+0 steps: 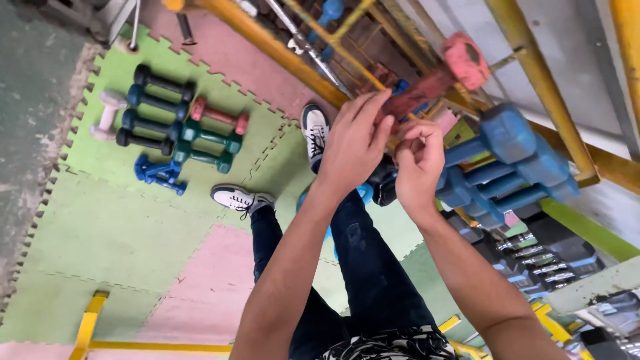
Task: The person organizes gym equipment in a workout area. They first place a white cloth and a spray bottle on a yellow metal frame. Then, they pick up various dumbbells and kettlebells from the floor and arrange them neatly on a yellow dumbbell rack.
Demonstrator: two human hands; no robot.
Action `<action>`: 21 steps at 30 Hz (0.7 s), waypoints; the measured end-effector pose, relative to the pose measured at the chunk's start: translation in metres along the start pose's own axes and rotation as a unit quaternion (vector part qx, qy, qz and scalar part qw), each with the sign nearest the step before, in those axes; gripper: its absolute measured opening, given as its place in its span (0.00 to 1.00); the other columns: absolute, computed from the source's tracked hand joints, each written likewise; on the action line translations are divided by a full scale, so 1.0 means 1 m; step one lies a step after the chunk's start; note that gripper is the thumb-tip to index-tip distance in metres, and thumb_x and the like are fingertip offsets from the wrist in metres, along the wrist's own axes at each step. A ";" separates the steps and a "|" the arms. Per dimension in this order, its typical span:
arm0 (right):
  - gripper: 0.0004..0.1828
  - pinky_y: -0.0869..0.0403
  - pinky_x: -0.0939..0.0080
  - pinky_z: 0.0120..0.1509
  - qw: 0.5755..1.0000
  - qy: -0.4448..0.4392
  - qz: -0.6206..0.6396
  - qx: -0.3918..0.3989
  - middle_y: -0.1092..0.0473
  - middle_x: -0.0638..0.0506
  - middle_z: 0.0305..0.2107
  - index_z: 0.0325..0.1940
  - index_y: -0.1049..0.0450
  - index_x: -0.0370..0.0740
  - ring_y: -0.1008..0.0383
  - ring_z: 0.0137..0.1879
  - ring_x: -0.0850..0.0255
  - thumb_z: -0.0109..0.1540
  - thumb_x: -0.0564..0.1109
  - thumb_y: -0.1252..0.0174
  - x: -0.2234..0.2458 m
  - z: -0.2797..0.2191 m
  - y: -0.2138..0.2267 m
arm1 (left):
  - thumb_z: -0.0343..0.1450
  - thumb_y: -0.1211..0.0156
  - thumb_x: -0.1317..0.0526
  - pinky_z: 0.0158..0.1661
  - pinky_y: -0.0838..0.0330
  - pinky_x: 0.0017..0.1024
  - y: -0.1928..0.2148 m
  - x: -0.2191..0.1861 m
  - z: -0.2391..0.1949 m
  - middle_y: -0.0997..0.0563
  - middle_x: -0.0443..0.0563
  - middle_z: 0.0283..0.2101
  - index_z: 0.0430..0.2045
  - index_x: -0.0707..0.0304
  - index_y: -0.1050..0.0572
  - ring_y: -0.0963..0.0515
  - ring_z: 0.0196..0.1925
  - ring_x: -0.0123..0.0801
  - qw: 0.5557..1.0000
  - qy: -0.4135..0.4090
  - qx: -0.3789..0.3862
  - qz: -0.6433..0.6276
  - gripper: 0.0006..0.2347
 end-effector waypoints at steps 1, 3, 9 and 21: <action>0.14 0.33 0.66 0.40 1.000 -0.002 0.000 -0.005 0.35 0.49 0.46 0.46 0.36 0.37 0.36 0.38 0.65 0.63 0.24 0.53 -0.004 0.002 0.010 | 0.77 0.43 0.62 0.58 0.28 0.43 -0.014 -0.001 0.007 0.21 0.60 0.54 0.60 0.66 0.29 0.23 0.57 0.53 1.000 0.000 0.006 0.000 0.16; 0.15 0.31 0.66 0.40 0.988 -0.065 0.134 -0.030 0.36 0.50 0.52 0.49 0.38 0.38 0.34 0.38 0.68 0.64 0.25 0.52 -0.016 0.004 0.027 | 0.77 0.43 0.58 0.62 0.32 0.45 -0.040 -0.002 0.020 0.24 0.61 0.59 0.60 0.67 0.31 0.25 0.60 0.55 0.996 -0.040 0.013 0.074 0.18; 0.15 0.27 0.64 0.45 0.980 -0.107 0.165 -0.023 0.36 0.49 0.56 0.51 0.39 0.38 0.31 0.41 0.67 0.63 0.26 0.52 -0.017 0.001 0.043 | 0.76 0.46 0.51 0.53 0.35 0.48 -0.077 0.005 0.035 0.21 0.55 0.55 0.60 0.63 0.30 0.26 0.58 0.50 0.981 0.032 0.027 0.189 0.20; 0.22 0.33 0.62 0.71 0.998 -0.015 -0.040 0.054 0.32 0.49 0.60 0.70 0.39 0.32 0.33 0.65 0.63 0.73 0.42 0.51 0.009 0.005 0.006 | 0.79 0.48 0.54 0.57 0.28 0.45 -0.037 0.001 -0.023 0.21 0.65 0.53 0.59 0.71 0.30 0.23 0.56 0.58 0.998 0.018 -0.048 -0.047 0.19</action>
Point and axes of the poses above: each hand's wrist, its own z-axis towards the middle knuckle, its own y-axis out of the back of the hand, x = y × z, the point moved 3 cm from there along z, towards the middle knuckle
